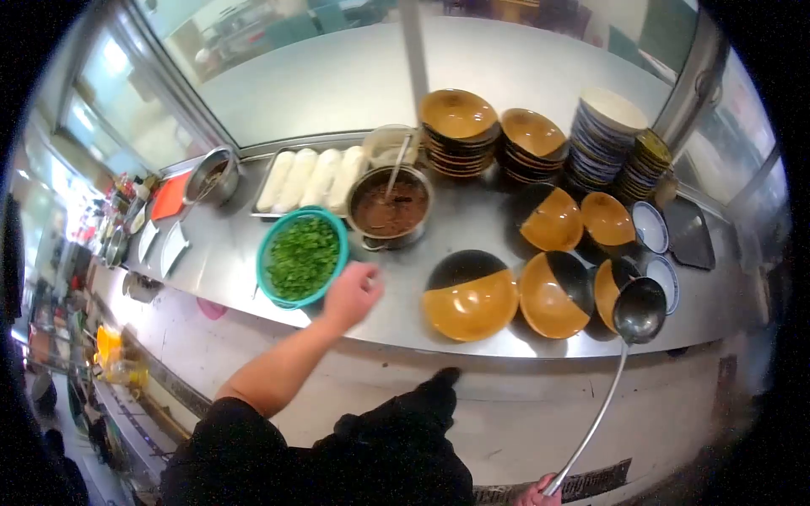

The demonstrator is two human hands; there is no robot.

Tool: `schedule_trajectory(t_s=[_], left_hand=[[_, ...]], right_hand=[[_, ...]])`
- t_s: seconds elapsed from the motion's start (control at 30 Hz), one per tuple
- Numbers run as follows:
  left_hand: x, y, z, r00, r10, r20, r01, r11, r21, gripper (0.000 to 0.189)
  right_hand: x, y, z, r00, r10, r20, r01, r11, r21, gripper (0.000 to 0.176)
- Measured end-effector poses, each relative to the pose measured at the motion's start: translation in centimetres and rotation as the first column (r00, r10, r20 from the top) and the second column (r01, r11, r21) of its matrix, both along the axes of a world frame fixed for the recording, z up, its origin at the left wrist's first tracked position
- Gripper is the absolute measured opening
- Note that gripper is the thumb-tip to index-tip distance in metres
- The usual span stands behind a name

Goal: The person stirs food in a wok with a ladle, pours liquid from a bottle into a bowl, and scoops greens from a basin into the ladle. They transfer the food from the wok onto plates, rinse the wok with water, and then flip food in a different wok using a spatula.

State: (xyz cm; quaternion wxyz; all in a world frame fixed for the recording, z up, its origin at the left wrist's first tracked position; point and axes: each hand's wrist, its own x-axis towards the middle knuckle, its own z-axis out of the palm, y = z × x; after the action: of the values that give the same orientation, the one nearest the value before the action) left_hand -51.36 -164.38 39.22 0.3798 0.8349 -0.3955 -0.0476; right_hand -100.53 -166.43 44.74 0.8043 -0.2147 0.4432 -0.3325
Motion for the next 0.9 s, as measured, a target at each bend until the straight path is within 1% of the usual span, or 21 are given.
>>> schedule_trajectory(t_s=[0.03, 0.07, 0.1, 0.13, 0.2, 0.23, 0.27, 0.3, 0.33, 0.4, 0.43, 0.47, 0.53, 0.6, 0.63, 0.67, 0.73, 0.77, 0.8, 0.87, 0.9], left_hand=[[3.7, 2.2, -0.5, 0.997, 0.040, 0.069, -0.042, 0.998, 0.039, 0.026], [7.2, 3.9, -0.3, 0.993, 0.113, 0.039, -0.118, 0.980, 0.161, 0.025], [11.1, 5.5, -1.5, 0.983, 0.119, 0.140, -0.144, 0.973, 0.182, 0.026], [14.4, 6.4, -1.4, 0.986, 0.070, 0.155, -0.121, 0.929, 0.351, 0.028], [18.3, 6.8, -1.2, 0.965, -0.193, 0.178, 0.085, 0.871, 0.484, 0.030], [19.8, 7.0, -2.5, 0.961, -0.216, 0.172, 0.110, 0.871, 0.478, 0.030], [21.0, 7.0, -4.4, 0.867, -0.438, 0.239, 0.252, 0.798, 0.547, 0.031], [22.0, 6.7, -5.3, 0.718, -0.635, 0.286, 0.367, 0.693, 0.620, 0.031], [22.8, 6.0, -6.2, 0.675, -0.719, 0.164, 0.399, 0.543, 0.738, 0.028], [24.5, 5.2, -7.9, 0.655, -0.750, 0.090, 0.508, 0.526, 0.682, 0.023], [25.8, 5.3, -8.0, 0.630, -0.773, 0.071, 0.536, 0.499, 0.681, 0.023], [26.8, 5.5, -6.8, 0.649, -0.760, 0.019, 0.590, 0.519, 0.619, 0.021], [28.6, 5.3, -3.6, 0.646, -0.763, -0.021, 0.648, 0.534, 0.543, 0.018], [30.0, 5.8, -1.8, 0.715, -0.668, -0.205, 0.681, 0.599, 0.422, 0.016], [31.0, 5.6, -2.4, 0.670, -0.690, -0.274, 0.727, 0.535, 0.430, 0.027], [30.9, 5.8, -3.0, 0.650, -0.706, -0.280, 0.744, 0.517, 0.423, 0.027], [29.2, 6.4, -4.1, 0.547, -0.837, 0.007, 0.714, 0.471, 0.518, 0.041], [28.1, 6.1, -4.3, 0.419, -0.908, -0.001, 0.648, 0.298, 0.701, 0.049], [27.3, 5.4, -6.3, 0.312, -0.950, 0.032, 0.578, 0.217, 0.787, 0.035], [26.4, 3.6, -9.6, 0.374, -0.927, -0.007, 0.555, 0.217, 0.803, 0.023], [26.5, 3.5, -8.8, 0.386, -0.922, -0.002, 0.611, 0.255, 0.749, 0.018]], right_hand=[[1.6, 1.2, 0.1, 0.997, 0.073, 0.023, -0.073, 0.997, 0.004, 0.029], [3.3, 2.5, -0.1, 0.997, 0.071, 0.020, -0.071, 0.997, -0.003, 0.029], [4.9, 4.2, 0.5, 0.994, 0.087, 0.066, -0.090, 0.995, 0.034, 0.028], [6.8, 6.0, 0.6, 0.988, 0.097, 0.121, -0.105, 0.992, 0.065, 0.028], [11.0, 9.6, 0.6, 0.993, 0.053, 0.107, -0.062, 0.995, 0.081, 0.026], [13.0, 11.3, 0.3, 0.995, 0.039, 0.091, -0.047, 0.995, 0.089, 0.025], [15.3, 13.1, 0.2, 0.997, 0.023, 0.074, -0.030, 0.995, 0.100, 0.024], [17.9, 14.7, 0.3, 1.000, 0.005, -0.019, -0.003, 0.994, 0.109, 0.023], [20.2, 16.3, -0.2, 0.999, -0.025, -0.026, 0.028, 0.994, 0.108, 0.023], [24.5, 19.9, -1.0, 0.988, -0.088, -0.125, 0.104, 0.986, 0.128, 0.022], [26.9, 21.4, -0.6, 0.977, -0.112, -0.182, 0.141, 0.977, 0.157, 0.020], [28.4, 23.3, -0.4, 0.970, -0.143, -0.197, 0.176, 0.971, 0.164, 0.020], [31.1, 26.0, -1.0, 0.987, -0.124, -0.102, 0.137, 0.981, 0.134, 0.016], [33.4, 28.6, -1.3, 0.980, -0.182, -0.076, 0.191, 0.970, 0.151, 0.018], [34.5, 30.0, -1.4, 0.976, -0.210, -0.050, 0.216, 0.960, 0.177, 0.021], [35.6, 31.2, -1.3, 0.970, -0.235, -0.058, 0.241, 0.955, 0.175, 0.021], [38.0, 33.2, -0.6, 0.976, -0.200, -0.088, 0.212, 0.962, 0.169, 0.021], [39.0, 34.1, -0.5, 0.975, -0.213, -0.061, 0.220, 0.962, 0.159, 0.021], [39.9, 34.7, -0.4, 0.972, -0.229, -0.062, 0.235, 0.961, 0.142, 0.021], [41.0, 36.6, 0.3, 0.975, -0.219, -0.034, 0.222, 0.963, 0.154, 0.020], [41.7, 37.6, 0.8, 0.967, -0.255, -0.026, 0.255, 0.952, 0.171, 0.019]])
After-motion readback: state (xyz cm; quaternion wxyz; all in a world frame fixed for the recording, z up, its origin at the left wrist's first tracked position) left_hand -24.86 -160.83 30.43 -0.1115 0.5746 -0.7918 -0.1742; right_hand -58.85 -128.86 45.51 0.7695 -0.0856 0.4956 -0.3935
